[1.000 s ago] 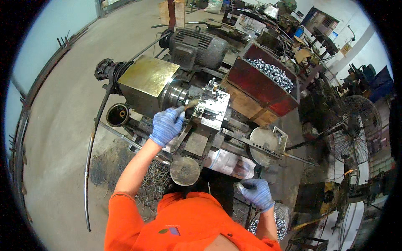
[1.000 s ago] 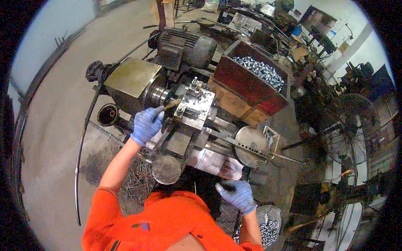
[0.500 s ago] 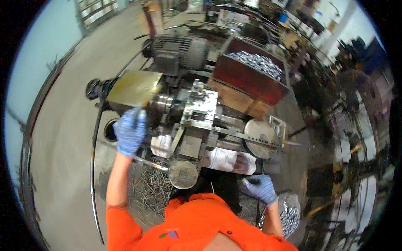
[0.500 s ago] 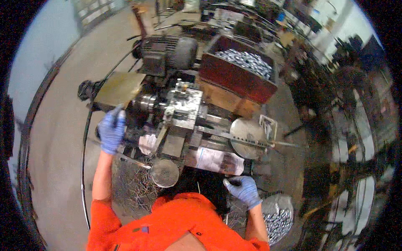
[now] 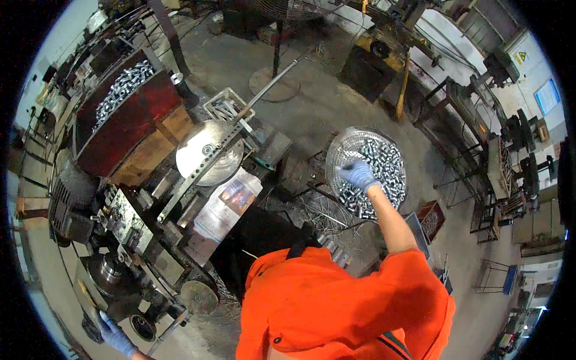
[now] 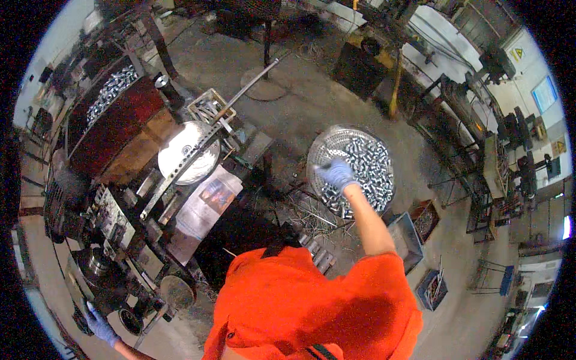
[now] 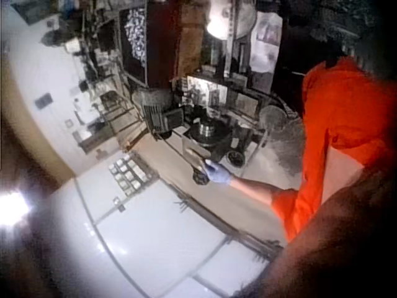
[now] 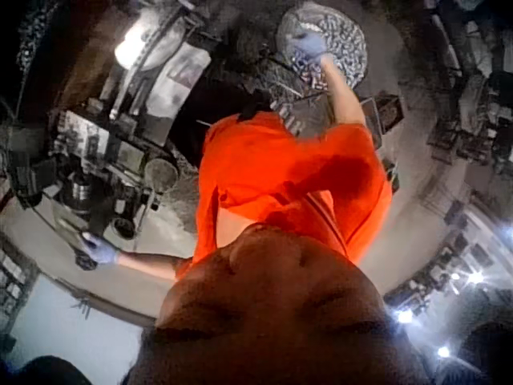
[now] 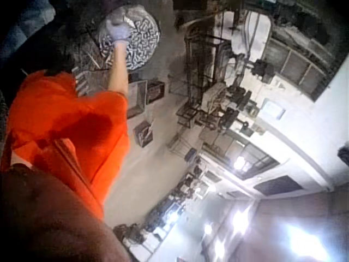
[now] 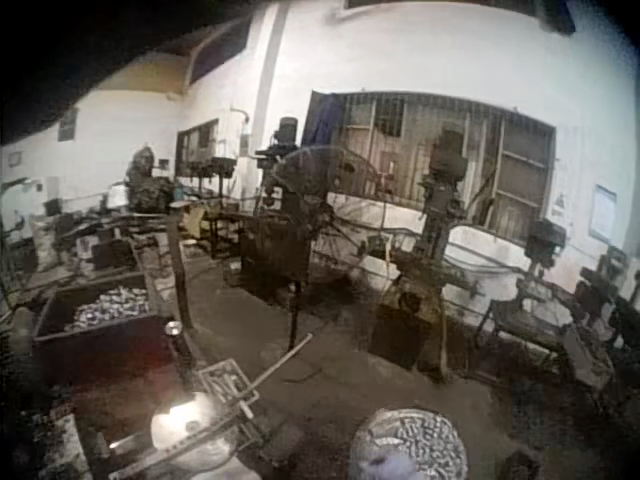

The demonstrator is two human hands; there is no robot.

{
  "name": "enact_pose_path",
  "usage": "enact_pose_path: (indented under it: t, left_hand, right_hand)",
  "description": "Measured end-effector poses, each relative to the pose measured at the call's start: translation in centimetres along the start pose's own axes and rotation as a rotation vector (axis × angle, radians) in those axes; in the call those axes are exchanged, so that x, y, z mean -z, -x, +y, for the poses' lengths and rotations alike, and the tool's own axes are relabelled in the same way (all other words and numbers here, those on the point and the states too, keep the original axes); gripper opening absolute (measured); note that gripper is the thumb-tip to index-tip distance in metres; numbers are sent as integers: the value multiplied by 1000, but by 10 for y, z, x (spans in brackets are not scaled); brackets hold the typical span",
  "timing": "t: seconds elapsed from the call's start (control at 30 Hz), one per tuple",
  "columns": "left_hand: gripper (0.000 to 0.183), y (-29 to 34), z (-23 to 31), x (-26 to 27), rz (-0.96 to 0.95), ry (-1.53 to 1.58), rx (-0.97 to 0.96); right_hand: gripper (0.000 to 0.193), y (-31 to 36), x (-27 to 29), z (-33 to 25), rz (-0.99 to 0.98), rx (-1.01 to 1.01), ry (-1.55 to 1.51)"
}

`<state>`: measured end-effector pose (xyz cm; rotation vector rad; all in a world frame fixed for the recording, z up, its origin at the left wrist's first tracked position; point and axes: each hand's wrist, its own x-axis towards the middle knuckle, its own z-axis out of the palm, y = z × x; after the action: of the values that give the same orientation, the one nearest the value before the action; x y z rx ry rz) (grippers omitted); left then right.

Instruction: The person operates a lathe machine to process metal components, using various levers to control the machine and handling finished parts from a bin.

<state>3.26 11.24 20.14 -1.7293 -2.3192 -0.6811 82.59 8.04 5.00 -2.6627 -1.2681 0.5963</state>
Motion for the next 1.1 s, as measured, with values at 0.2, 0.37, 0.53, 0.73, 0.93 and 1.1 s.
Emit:
enact_pose_path:
  t: [0.2,0.37,0.53,0.73,0.93,1.1]
  left_hand:
    - [50,14,16,24,111,-38,23]
    - [37,39,81,62,211,53,55]
    - [48,55,-15,60,42,223,351]
    - [47,66,-3,66,26,128,507]
    - [38,107,-7,82,211,35,373]
    - [32,109,24,65,210,367,383]
  right_hand:
    - [56,-34,2,84,12,-164,228]
    - [69,-92,-17,102,-21,-197,88]
    - [67,-133,-37,99,-87,-228,189]
    - [61,-154,-78,143,9,-25,282]
    - [65,-121,-57,78,41,-105,227]
    - [31,-98,-47,12,200,183,-534]
